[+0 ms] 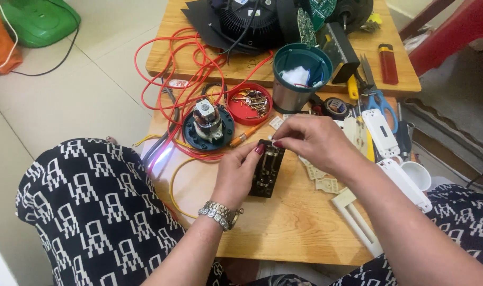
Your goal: Repairing or assembling an electrical switch by fitting internal components and the outer casing together on a low workbench.
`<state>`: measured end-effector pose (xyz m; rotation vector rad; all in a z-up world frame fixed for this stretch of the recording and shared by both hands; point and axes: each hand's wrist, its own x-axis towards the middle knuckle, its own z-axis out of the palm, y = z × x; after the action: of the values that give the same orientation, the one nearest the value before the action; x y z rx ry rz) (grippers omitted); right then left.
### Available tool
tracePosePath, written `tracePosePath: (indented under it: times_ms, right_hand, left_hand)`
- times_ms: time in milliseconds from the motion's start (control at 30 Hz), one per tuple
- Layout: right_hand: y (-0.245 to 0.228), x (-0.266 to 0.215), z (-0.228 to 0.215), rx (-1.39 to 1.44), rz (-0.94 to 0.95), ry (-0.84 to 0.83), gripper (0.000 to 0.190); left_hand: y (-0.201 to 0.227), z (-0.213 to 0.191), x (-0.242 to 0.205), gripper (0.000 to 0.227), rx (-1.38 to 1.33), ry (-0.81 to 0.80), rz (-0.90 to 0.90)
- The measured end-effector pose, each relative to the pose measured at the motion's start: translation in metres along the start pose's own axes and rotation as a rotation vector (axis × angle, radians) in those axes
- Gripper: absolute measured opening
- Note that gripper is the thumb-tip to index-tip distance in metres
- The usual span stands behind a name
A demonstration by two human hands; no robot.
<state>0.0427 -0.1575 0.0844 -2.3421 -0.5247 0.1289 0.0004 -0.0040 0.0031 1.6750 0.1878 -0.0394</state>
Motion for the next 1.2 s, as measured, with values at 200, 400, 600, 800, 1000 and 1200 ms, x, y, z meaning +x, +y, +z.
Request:
tracePosePath:
  times_ms: [200, 400, 600, 800, 1000, 1200]
  right_hand:
    - [0.014, -0.002, 0.003, -0.042, -0.011, -0.016, 0.013]
    - [0.005, -0.007, -0.003, 0.015, 0.043, 0.023, 0.012]
    - [0.012, -0.011, -0.001, -0.063, 0.091, -0.020, 0.015]
    - [0.011, -0.014, 0.003, -0.039, 0.133, -0.039, 0.016]
    - [0.031, -0.033, 0.018, 0.030, 0.370, -0.145, 0.022]
    - [0.056, -0.055, 0.040, 0.146, 0.477, 0.002, 0.023]
  left_hand:
    - [0.000, -0.002, -0.003, 0.029, -0.033, 0.000, 0.022]
    - [0.000, 0.000, -0.004, 0.030, -0.038, -0.009, 0.026]
    - [0.002, -0.003, -0.009, 0.031, -0.043, 0.001, -0.042]
    - [0.000, 0.003, -0.010, 0.032, -0.036, -0.027, -0.107]
    - [-0.026, 0.006, 0.004, 0.032, 0.302, -0.204, -0.132]
    - [-0.011, 0.007, 0.007, 0.025, 0.517, -0.288, -0.033]
